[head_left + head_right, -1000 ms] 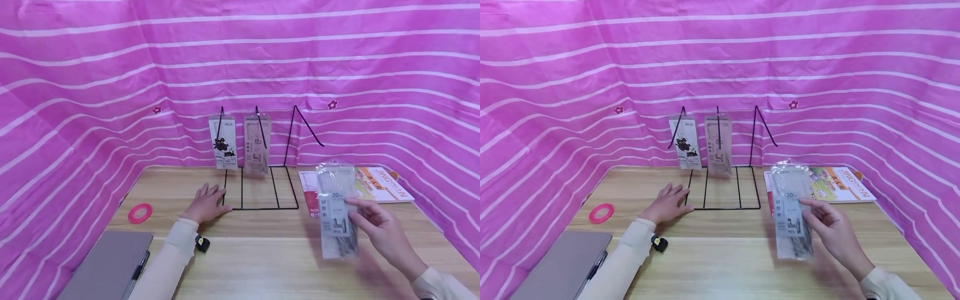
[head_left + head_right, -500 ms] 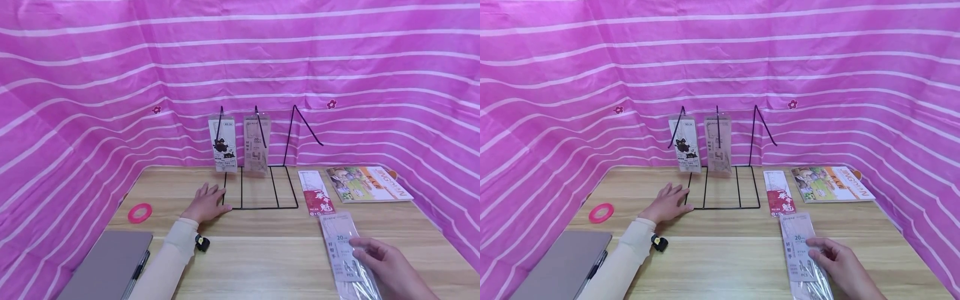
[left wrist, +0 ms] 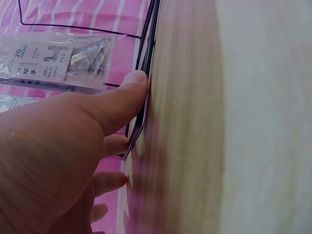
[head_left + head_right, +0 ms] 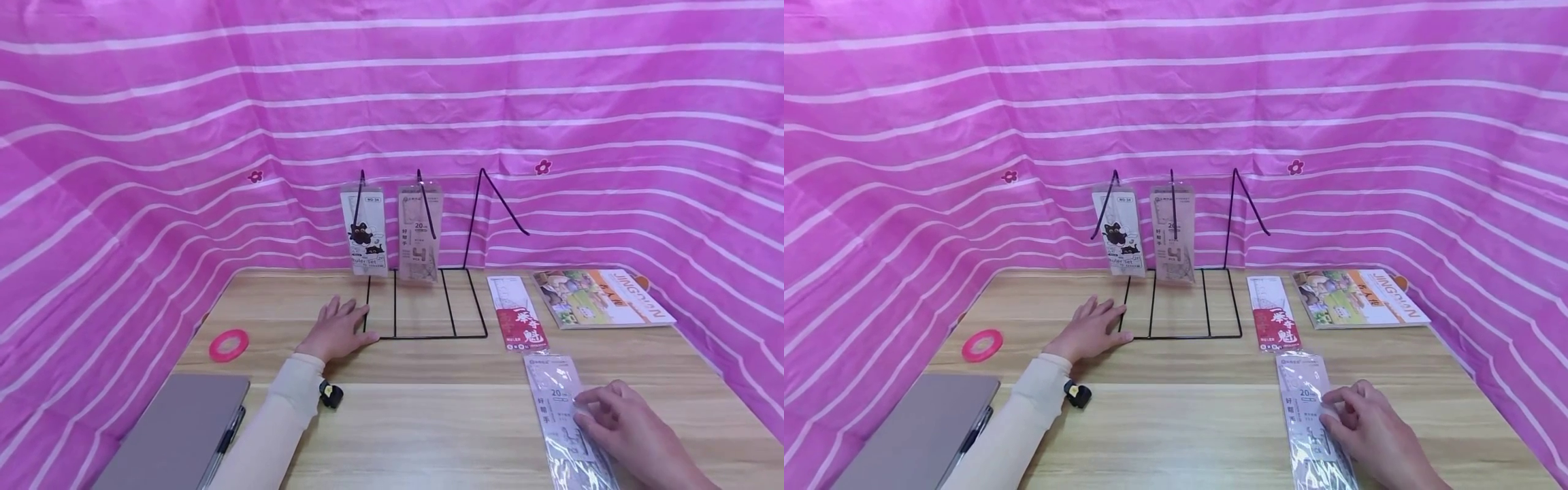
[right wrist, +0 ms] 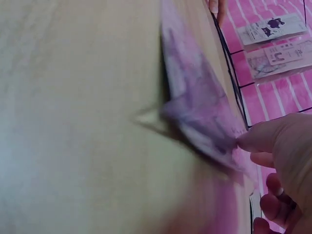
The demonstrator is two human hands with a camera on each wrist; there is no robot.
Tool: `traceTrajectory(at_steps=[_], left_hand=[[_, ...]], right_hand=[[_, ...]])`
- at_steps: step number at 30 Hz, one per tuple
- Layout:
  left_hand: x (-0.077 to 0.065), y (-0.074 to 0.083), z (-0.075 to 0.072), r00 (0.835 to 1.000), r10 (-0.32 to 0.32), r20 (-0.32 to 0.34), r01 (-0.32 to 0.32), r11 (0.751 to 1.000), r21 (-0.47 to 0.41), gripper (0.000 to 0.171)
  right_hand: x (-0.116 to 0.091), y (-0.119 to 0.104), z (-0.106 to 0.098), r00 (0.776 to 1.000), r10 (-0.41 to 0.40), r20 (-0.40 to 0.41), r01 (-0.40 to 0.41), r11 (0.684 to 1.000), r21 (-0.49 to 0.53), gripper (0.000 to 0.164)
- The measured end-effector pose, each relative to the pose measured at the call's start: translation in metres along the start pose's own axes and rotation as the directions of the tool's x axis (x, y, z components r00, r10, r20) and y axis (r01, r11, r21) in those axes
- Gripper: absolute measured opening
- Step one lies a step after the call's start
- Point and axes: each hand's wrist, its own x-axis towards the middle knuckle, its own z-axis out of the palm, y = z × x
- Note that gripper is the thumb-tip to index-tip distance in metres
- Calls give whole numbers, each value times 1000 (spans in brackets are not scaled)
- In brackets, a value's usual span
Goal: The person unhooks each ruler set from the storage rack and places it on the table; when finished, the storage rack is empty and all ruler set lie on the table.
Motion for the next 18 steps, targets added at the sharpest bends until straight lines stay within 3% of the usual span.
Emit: traceTrajectory(at_steps=[4, 7, 11, 18], left_hand=[[-1, -1, 0, 1000, -5, 3, 5, 1000, 1, 80], [-1, -1, 0, 1000, -7, 2, 7, 1000, 5, 79], [0, -1, 2, 1000, -4, 1, 4, 1000, 17, 79], [0, 1, 2, 1000, -12, 5, 11, 999, 39, 78]], right_hand=[[2, -7, -3, 998, -5, -59, 9, 998, 70, 20], [5, -16, -2, 977, -80, -197, 112, 982, 152, 17], [15, -34, -1, 924, -188, -334, 275, 932, 235, 32], [50, -73, -1, 879, -293, -376, 422, 847, 324, 51]])
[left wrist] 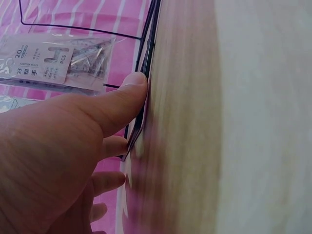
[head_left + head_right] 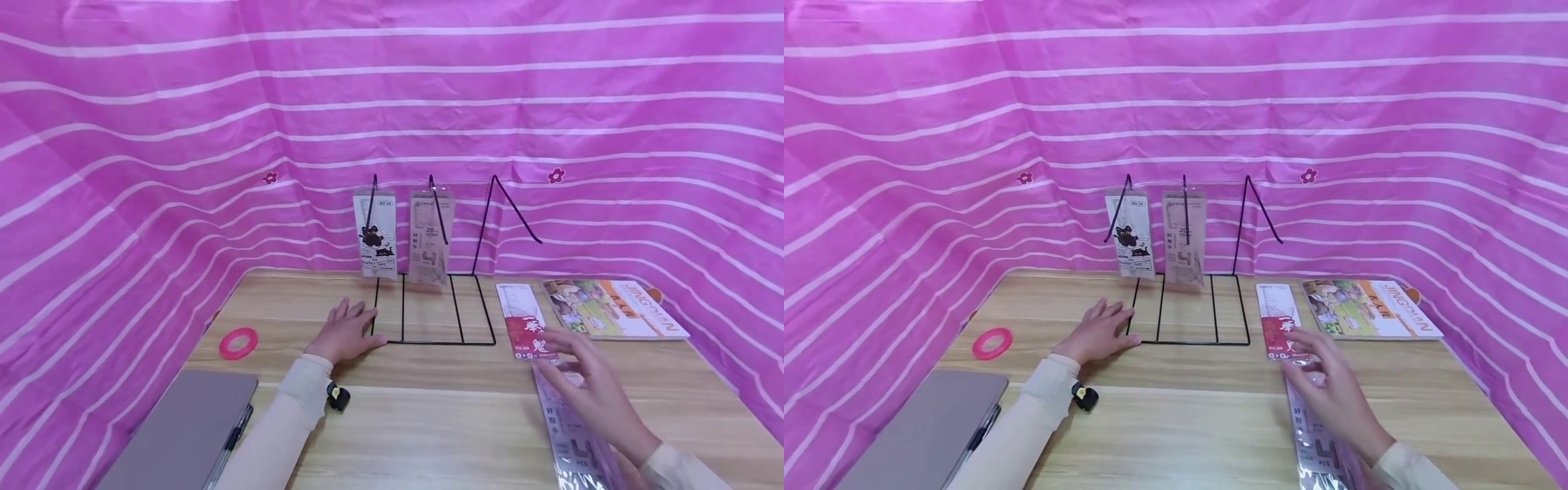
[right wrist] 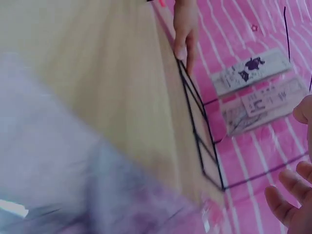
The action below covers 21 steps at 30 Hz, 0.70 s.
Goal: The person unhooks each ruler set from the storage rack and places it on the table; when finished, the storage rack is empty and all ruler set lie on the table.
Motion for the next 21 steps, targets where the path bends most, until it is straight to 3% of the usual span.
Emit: traceTrajectory(at_steps=[6, 9, 14, 21], left_hand=[[-1, -2, -1, 1000, 5, -5, -5, 1000, -8, 78], [-1, -2, -1, 1000, -2, -11, 2, 1000, -5, 78], [-1, -3, 1, 1000, 2, -5, -2, 1000, -13, 79], [-1, -2, 2, 1000, 8, -13, -9, 1000, -3, 78]], right_hand=[[54, -1, 26, 991, -113, 76, 110, 993, 43, 55], [87, -1, 43, 984, -132, 123, 125, 990, 66, 55], [139, -2, 71, 975, -133, 181, 118, 989, 92, 54], [180, -4, 101, 975, -70, 211, 60, 997, 53, 52]])
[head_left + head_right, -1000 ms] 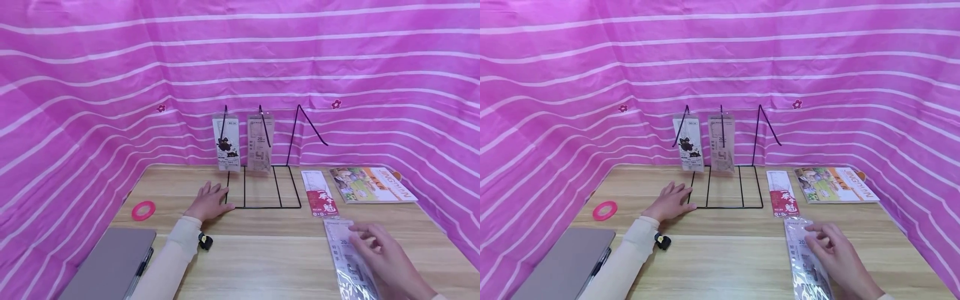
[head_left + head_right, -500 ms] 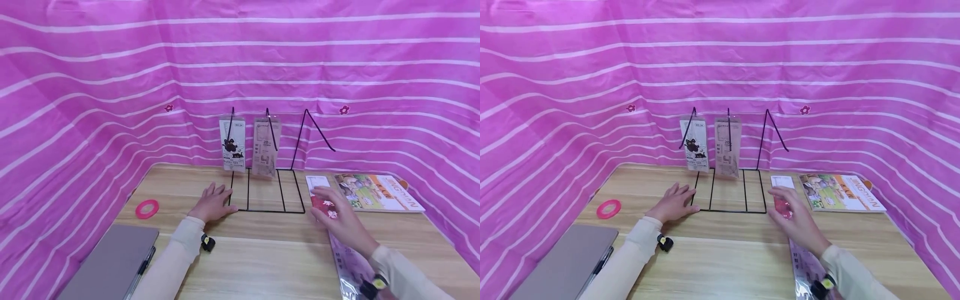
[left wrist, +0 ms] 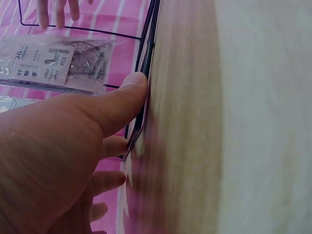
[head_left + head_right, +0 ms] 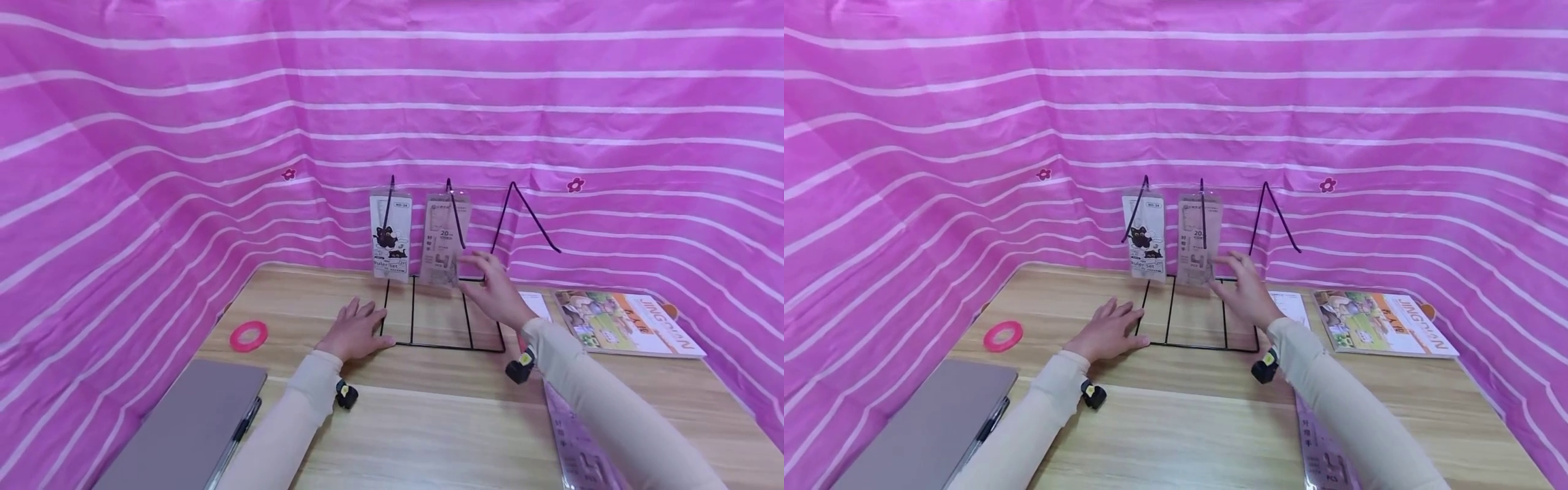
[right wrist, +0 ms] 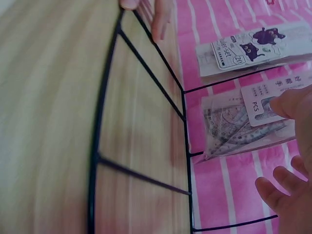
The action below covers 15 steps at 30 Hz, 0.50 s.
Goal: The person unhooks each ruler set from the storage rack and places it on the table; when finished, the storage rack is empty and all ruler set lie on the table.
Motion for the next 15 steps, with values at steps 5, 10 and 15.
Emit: traceTrajectory(at_steps=[5, 10, 15], left_hand=[[0, 0, 0, 1000, -5, 7, 5, 1000, 4, 78], [1, 0, 0, 1000, -6, 6, 6, 1000, 11, 79], [1, 0, 0, 1000, -10, 3, 10, 1000, 19, 79]], right_hand=[[17, -2, 12, 999, 30, -22, -30, 999, 12, 44], [24, -6, 21, 993, 4, -115, -4, 1000, -1, 27], [15, -12, 19, 978, -95, -187, 101, 995, 23, 26]])
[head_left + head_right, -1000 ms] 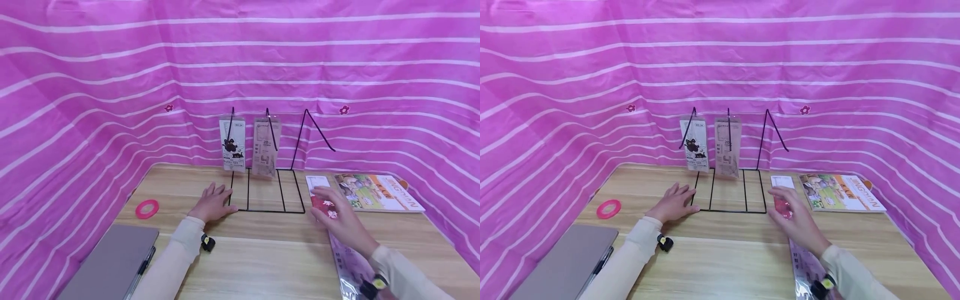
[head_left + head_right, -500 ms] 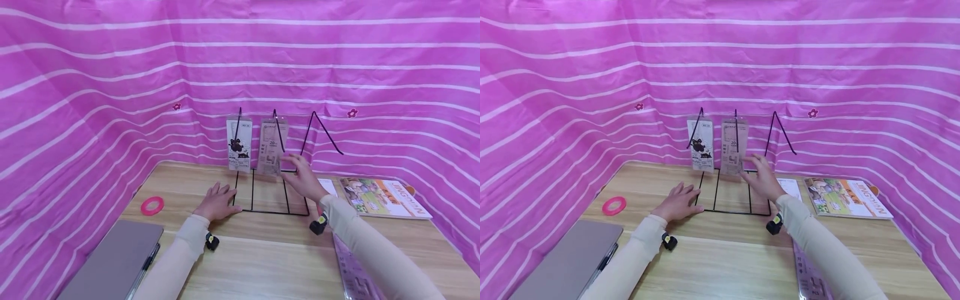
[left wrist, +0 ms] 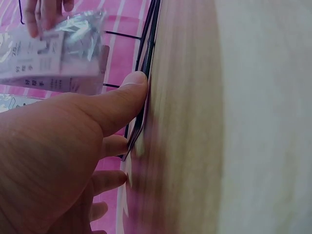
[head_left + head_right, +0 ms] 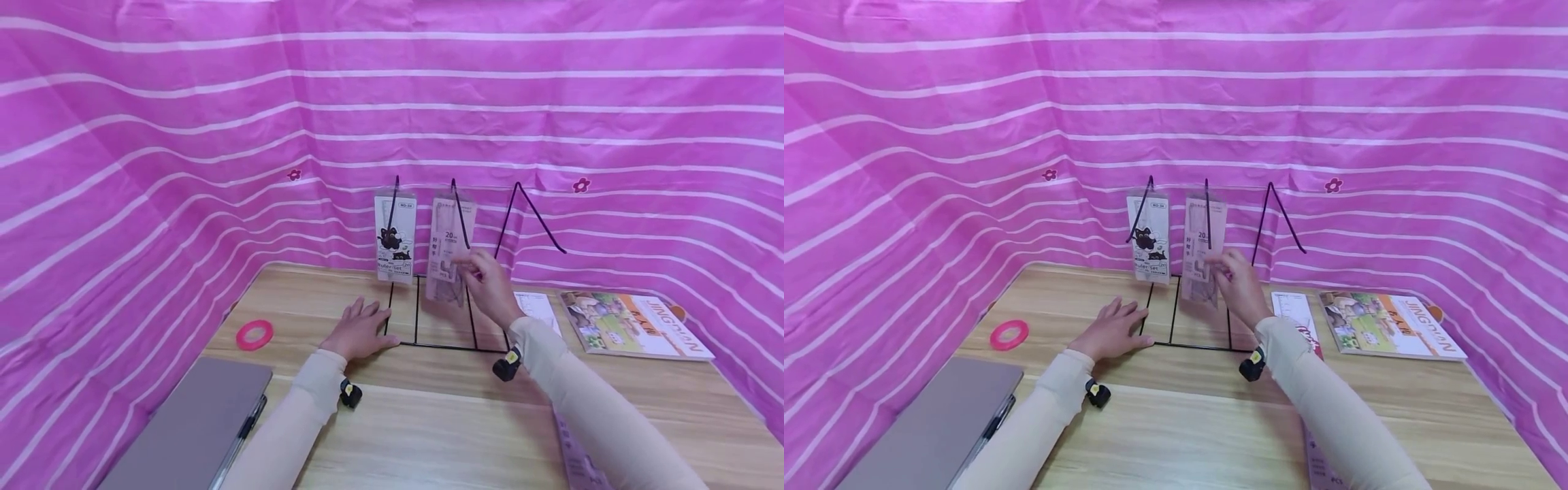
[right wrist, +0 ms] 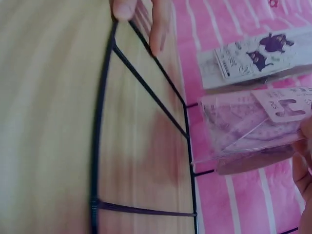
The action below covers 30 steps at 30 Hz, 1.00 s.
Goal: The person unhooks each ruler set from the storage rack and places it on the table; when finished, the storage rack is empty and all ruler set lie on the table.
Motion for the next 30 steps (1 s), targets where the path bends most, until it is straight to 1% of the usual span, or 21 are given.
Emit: traceTrajectory(at_steps=[1, 3, 5, 8, 12, 21, 24, 27, 29, 30], left_hand=[[0, 0, 0, 1000, 2, -2, -2, 1000, -3, 79], [0, 1, 0, 1000, 6, -1, -7, 1000, -12, 79], [1, 1, -1, 1000, 10, -2, -10, 1000, -13, 79], [1, 1, -1, 1000, 11, 0, -11, 1000, -16, 79], [0, 1, -1, 1000, 6, 3, -6, 1000, -20, 79], [0, 1, -2, 1000, -1, 7, 1, 1000, -20, 78], [0, 1, -1, 1000, 0, 7, 0, 1000, -19, 79], [0, 1, -2, 1000, 4, 8, -4, 1000, -19, 79], [0, 1, -2, 1000, 5, 7, -5, 1000, -16, 79], [0, 1, -2, 1000, 7, 6, -6, 1000, -16, 79]], right_hand=[[-4, -2, -3, 1000, -15, -4, 15, 1000, 9, 27], [-12, -7, -10, 1000, -6, 9, 5, 1000, 31, 33], [-22, -14, -17, 999, 25, 24, -26, 999, 43, 37], [-37, -22, -27, 994, 97, 48, -99, 994, 53, 41], [-55, -31, -40, 990, 125, 70, -129, 991, 47, 39], [-99, -50, -72, 990, 84, 111, -87, 996, 22, 38], [-113, -57, -82, 993, 35, 111, -37, 999, 14, 41], [-127, -62, -89, 993, -41, 111, 36, 998, 47, 45], [-138, -64, -94, 991, -63, 121, 56, 996, 65, 47], [-144, -65, -96, 990, -59, 127, 51, 996, 67, 47]])
